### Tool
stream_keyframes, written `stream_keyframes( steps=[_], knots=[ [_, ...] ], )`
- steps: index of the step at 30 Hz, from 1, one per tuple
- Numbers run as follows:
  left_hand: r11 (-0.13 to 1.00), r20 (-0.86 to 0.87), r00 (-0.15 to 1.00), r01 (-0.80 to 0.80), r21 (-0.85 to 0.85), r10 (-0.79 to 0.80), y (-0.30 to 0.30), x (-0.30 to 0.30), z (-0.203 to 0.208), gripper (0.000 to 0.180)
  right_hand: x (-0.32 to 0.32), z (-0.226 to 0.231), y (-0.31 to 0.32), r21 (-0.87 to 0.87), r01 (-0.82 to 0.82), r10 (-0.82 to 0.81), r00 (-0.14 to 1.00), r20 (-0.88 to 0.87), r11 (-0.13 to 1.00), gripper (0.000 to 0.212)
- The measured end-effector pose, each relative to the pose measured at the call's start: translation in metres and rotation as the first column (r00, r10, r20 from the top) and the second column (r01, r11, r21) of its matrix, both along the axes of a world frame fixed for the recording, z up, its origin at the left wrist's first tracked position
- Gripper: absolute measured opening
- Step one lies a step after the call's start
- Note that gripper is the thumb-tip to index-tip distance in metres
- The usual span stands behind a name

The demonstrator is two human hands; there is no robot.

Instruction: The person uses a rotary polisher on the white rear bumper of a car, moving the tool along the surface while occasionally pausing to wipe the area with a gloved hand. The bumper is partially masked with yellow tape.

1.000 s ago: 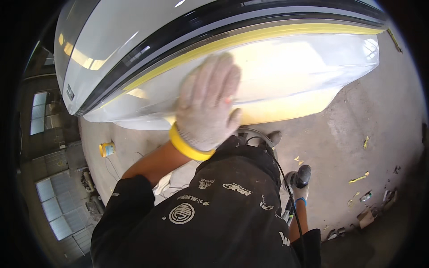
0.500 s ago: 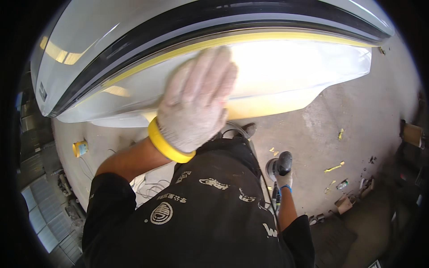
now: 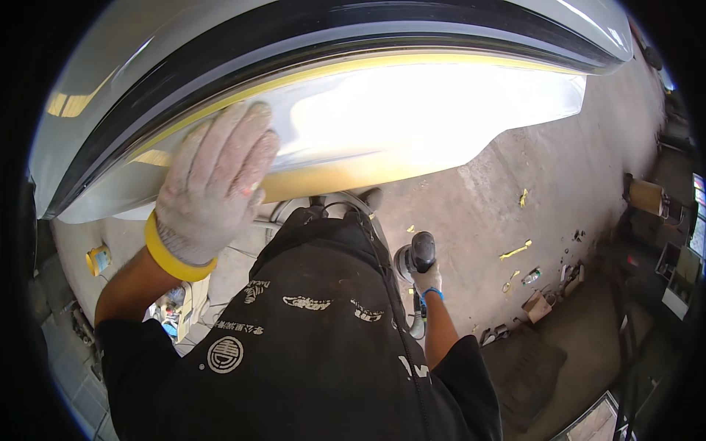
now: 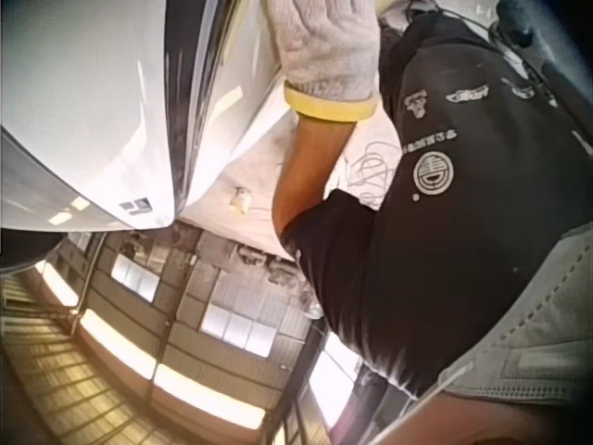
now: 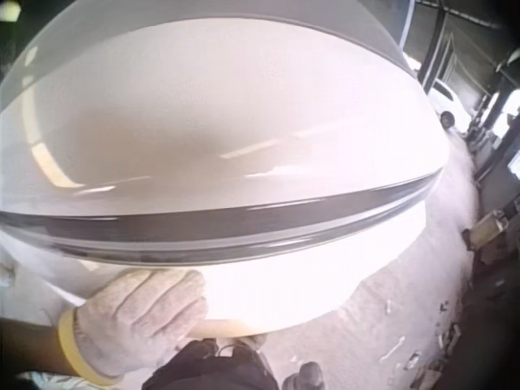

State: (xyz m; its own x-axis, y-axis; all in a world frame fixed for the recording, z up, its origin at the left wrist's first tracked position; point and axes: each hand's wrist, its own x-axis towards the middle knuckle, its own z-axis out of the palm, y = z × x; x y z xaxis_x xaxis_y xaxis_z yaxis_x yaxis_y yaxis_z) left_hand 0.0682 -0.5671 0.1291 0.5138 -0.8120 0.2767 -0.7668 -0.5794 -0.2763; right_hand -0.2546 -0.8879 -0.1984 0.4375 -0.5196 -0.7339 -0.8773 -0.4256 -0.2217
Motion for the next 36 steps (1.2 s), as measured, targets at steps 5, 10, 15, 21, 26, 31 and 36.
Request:
stream_keyframes(
  steps=[5,10,15,21,26,31,36],
  knots=[
    [0.999,0.112,0.993,0.034,-0.019,-0.032,0.015,0.001,-0.009,0.046,0.007,0.006,0.005,-0.002,0.004,-0.004,1.000,0.008,1.000,0.077],
    [0.990,0.198,0.978,0.043,0.137,-0.070,-0.018,0.010,-0.015,0.057,0.008,-0.001,0.003,-0.001,0.015,-0.015,1.000,0.002,1.000,0.078],
    [0.988,0.129,0.992,-0.010,0.156,-0.010,-0.066,0.003,-0.020,0.079,0.018,0.004,0.005,-0.007,0.049,-0.050,0.998,-0.049,0.999,0.079],
    [0.994,0.150,0.988,0.028,0.104,-0.044,-0.024,0.005,-0.017,0.061,0.016,0.006,0.007,0.010,0.066,-0.066,0.998,0.000,0.998,0.077],
    [0.999,0.043,0.999,0.030,-0.034,-0.028,0.008,-0.002,-0.003,0.045,0.010,0.000,0.006,-0.018,0.039,-0.040,0.999,-0.018,0.999,0.079],
    [0.998,0.036,0.998,-0.052,-0.043,0.054,0.020,-0.013,-0.006,0.056,0.003,-0.003,0.007,0.010,-0.002,0.001,1.000,0.018,1.000,0.080],
    [0.971,-0.025,0.995,-0.097,-0.218,0.093,-0.002,-0.012,-0.027,0.066,0.011,0.003,0.009,0.000,-0.018,0.018,1.000,0.004,1.000,0.079]
  ],
)
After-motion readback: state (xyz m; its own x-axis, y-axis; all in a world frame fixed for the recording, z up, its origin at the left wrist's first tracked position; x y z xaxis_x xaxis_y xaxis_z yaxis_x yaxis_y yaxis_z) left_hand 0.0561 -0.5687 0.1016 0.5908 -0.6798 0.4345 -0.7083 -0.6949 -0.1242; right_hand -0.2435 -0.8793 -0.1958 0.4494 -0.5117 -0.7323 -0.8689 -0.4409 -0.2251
